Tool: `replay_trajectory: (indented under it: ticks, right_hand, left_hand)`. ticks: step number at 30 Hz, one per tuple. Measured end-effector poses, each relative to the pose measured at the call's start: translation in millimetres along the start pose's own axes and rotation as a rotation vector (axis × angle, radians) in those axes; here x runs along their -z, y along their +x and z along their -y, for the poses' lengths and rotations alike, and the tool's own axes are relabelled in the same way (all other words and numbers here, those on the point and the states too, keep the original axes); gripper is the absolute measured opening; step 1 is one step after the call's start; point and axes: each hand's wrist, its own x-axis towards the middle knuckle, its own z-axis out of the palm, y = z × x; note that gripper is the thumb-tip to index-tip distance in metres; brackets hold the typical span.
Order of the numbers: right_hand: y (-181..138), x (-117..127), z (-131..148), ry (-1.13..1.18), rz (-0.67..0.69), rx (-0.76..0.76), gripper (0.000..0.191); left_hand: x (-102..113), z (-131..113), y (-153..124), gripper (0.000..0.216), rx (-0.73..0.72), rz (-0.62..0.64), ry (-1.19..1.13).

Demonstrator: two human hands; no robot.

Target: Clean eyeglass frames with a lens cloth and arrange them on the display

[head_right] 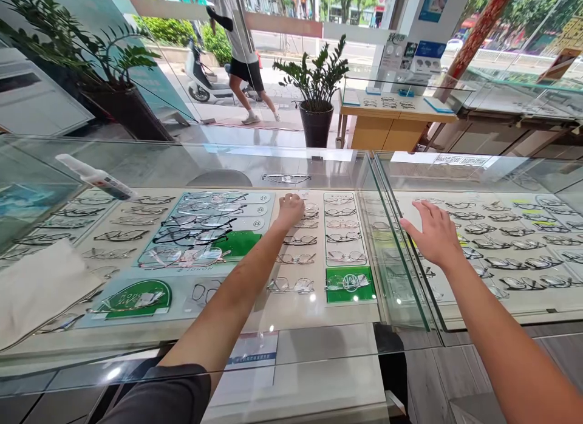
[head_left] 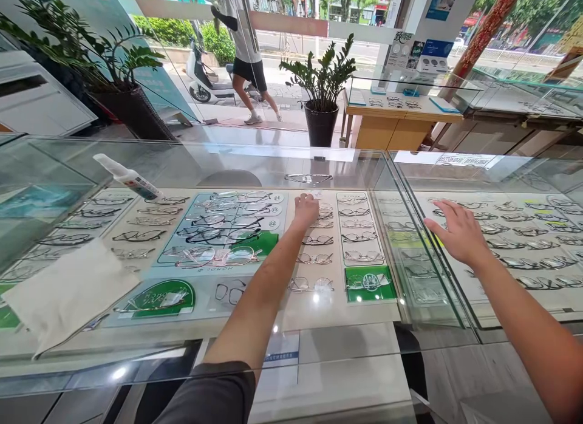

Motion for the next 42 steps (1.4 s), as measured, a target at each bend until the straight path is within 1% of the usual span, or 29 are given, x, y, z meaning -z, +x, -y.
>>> replay_trajectory:
  ticks: [8, 14, 17, 21, 23, 26, 30, 33, 36, 38, 40, 42]
  right_hand:
    - [0, -2, 1, 0.030, 0.008, -0.021, 0.078]
    - [2, -17, -10, 0.035, -0.036, 0.009, 0.080]
    - [2, -21, -13, 0.037, -0.045, 0.014, 0.079]
    - [3, -20, -11, 0.037, -0.032, -0.001, 0.082]
    - [3, -19, -9, 0.044, -0.024, -0.011, 0.083]
    - [5, -18, -6, 0.058, -0.002, -0.026, 0.084]
    - [7, -20, -3, 0.070, 0.012, -0.047, 0.087]
    - [9, -22, -2, 0.074, 0.004, -0.047, 0.089]
    - [11, -21, -2, 0.074, 0.006, -0.044, 0.089]
    - [12, -19, -3, 0.077, 0.011, -0.041, 0.089]
    - [13, -16, -3, 0.079, 0.008, -0.042, 0.089]
    - [14, -14, -2, 0.082, 0.014, -0.038, 0.089]
  left_hand:
    - [0, -3, 1, 0.026, 0.050, -0.023, -0.020]
    - [2, -6, -1, 0.027, 0.094, -0.094, -0.016]
    - [8, -8, -3, 0.025, 0.119, -0.147, -0.029]
    - [26, -21, -16, 0.024, 0.108, -0.229, -0.065]
    - [37, -35, -30, 0.024, 0.064, -0.263, -0.089]
    - [51, -63, -64, 0.019, -0.061, -0.278, -0.114]
    - [62, -99, -123, 0.009, -0.319, -0.221, -0.102]
    - [66, -115, -166, 0.005, -0.473, -0.152, -0.075]
    - [76, -121, -206, 0.009, -0.563, -0.069, -0.044]
    - [86, -120, -230, 0.011, -0.593, 0.005, -0.011]
    - [96, -115, -249, 0.017, -0.579, 0.063, 0.014]
    - [105, -104, -262, 0.023, -0.528, 0.080, 0.009]
